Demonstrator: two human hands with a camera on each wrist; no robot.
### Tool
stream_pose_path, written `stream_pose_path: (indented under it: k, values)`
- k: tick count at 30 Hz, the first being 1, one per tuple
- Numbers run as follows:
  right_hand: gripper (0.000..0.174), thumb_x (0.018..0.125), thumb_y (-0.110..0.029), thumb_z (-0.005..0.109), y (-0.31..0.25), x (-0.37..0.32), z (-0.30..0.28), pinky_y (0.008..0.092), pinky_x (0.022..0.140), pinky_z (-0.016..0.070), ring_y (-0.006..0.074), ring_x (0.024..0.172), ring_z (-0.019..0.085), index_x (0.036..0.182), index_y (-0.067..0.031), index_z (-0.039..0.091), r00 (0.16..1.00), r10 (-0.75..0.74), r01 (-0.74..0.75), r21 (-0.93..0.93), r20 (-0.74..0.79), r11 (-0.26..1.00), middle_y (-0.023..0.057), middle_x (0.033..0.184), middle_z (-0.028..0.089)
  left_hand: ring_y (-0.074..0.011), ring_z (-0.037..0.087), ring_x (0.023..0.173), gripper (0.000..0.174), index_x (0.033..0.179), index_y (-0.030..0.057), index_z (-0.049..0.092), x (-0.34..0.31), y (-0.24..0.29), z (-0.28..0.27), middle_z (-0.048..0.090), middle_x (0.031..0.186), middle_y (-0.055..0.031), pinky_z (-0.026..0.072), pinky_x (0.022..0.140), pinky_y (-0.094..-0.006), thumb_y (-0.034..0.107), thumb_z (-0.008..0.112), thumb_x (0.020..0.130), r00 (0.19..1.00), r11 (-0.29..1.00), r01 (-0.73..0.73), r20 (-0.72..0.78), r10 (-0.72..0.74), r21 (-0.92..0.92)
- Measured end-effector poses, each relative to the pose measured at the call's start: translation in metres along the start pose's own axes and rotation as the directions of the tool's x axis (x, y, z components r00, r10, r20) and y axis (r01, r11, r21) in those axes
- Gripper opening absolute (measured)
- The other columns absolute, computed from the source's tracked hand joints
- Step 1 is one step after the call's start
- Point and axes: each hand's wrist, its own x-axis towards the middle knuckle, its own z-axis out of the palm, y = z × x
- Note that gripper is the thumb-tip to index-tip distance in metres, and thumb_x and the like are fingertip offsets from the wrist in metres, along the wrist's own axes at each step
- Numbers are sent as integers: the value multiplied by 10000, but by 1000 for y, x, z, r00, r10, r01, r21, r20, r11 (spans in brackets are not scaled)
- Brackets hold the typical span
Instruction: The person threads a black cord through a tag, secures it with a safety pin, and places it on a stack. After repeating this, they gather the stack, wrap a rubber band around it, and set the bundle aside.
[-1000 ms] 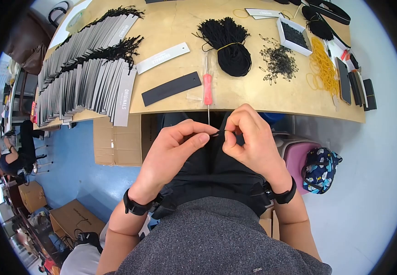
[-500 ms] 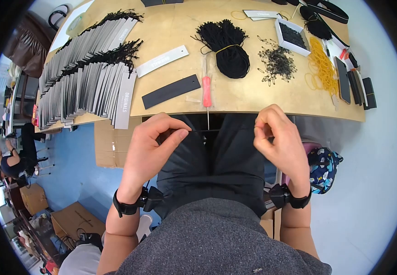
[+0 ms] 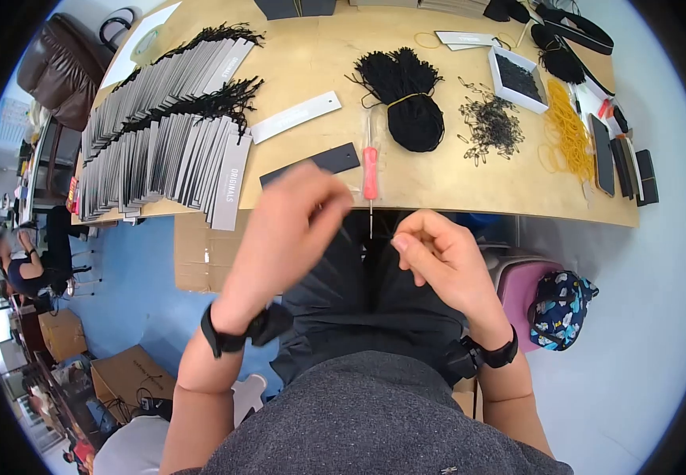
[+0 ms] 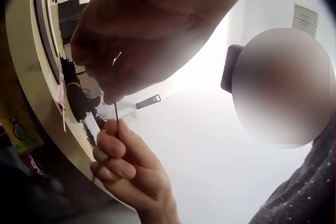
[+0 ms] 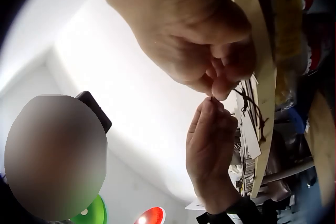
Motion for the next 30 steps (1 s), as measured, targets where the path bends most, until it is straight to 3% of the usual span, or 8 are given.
stream_pose_path:
  k: [2, 4, 7, 13, 17, 19, 22, 30]
  values:
    - [149, 1009, -159, 622, -1, -3, -2, 207, 517, 431, 35, 603, 557, 1002, -10, 622, 999, -5, 6, 4, -49, 1000, 3, 741, 622, -252, 619, 764, 126, 961, -8, 701, 32, -19, -4, 633, 898, -111, 492, 687, -352, 71, 705, 863, 991, 969, -12, -130, 46, 247]
    - [136, 1006, -146, 625, -1, -7, -2, 204, 523, 423, 30, 604, 553, 988, -11, 618, 998, -29, 29, 5, -59, 1000, -5, 731, 613, -315, 634, 800, 232, 1047, 18, 728, 65, -60, -1, 657, 979, -138, 522, 768, -410, 125, 728, 842, 904, 818, -179, -237, 356, 546]
    - [130, 1006, -138, 622, -2, -13, -4, 204, 532, 420, 26, 609, 551, 973, -12, 612, 999, -31, 29, -36, -30, 999, -9, 731, 614, -332, 651, 836, 345, 1114, 36, 738, 96, -85, -6, 683, 994, -146, 534, 828, -427, 187, 769, 806, 954, 748, -94, -156, 257, 657]
    - [124, 1005, -135, 624, 5, -16, -5, 202, 548, 421, 27, 610, 542, 971, -17, 605, 998, -53, 52, -31, -31, 998, -8, 726, 611, -269, 700, 975, 383, 1107, 14, 740, 109, -72, -19, 738, 1077, -155, 532, 876, -339, 239, 800, 802, 980, 938, 173, -144, -134, 301]
    - [128, 1005, -135, 628, 3, -14, -2, 207, 557, 434, 31, 623, 547, 969, -15, 600, 999, -39, 38, -29, -7, 999, -4, 730, 611, -247, 702, 999, 348, 1101, 17, 735, 109, -64, -19, 737, 1111, -151, 529, 881, -320, 203, 801, 814, 970, 961, 109, -237, -48, 254]
    - [129, 1005, -135, 629, 2, -15, -2, 209, 559, 437, 32, 627, 550, 968, -15, 600, 999, -45, 45, -17, -8, 999, -3, 731, 612, -290, 708, 947, 318, 1047, 28, 732, 98, -45, -16, 728, 1022, -154, 557, 817, -353, 163, 818, 772, 900, 974, -189, -375, 224, 127]
    - [125, 1005, -133, 629, 0, -17, -2, 210, 559, 437, 34, 630, 554, 972, -16, 601, 998, -56, 56, -12, -14, 998, 0, 734, 615, -245, 691, 960, 313, 1059, 18, 720, 68, -30, -17, 717, 1036, -116, 528, 852, -331, 101, 813, 772, 925, 945, -227, -252, 285, 238]
    - [120, 1001, -127, 634, 8, -21, -1, 212, 561, 446, 38, 635, 573, 969, -14, 610, 999, -33, 34, -36, 9, 999, 6, 741, 628, -283, 666, 950, 298, 1009, -13, 719, 36, -57, 5, 674, 1030, -108, 532, 829, -362, 123, 794, 755, 983, 940, -97, -118, 142, 328]
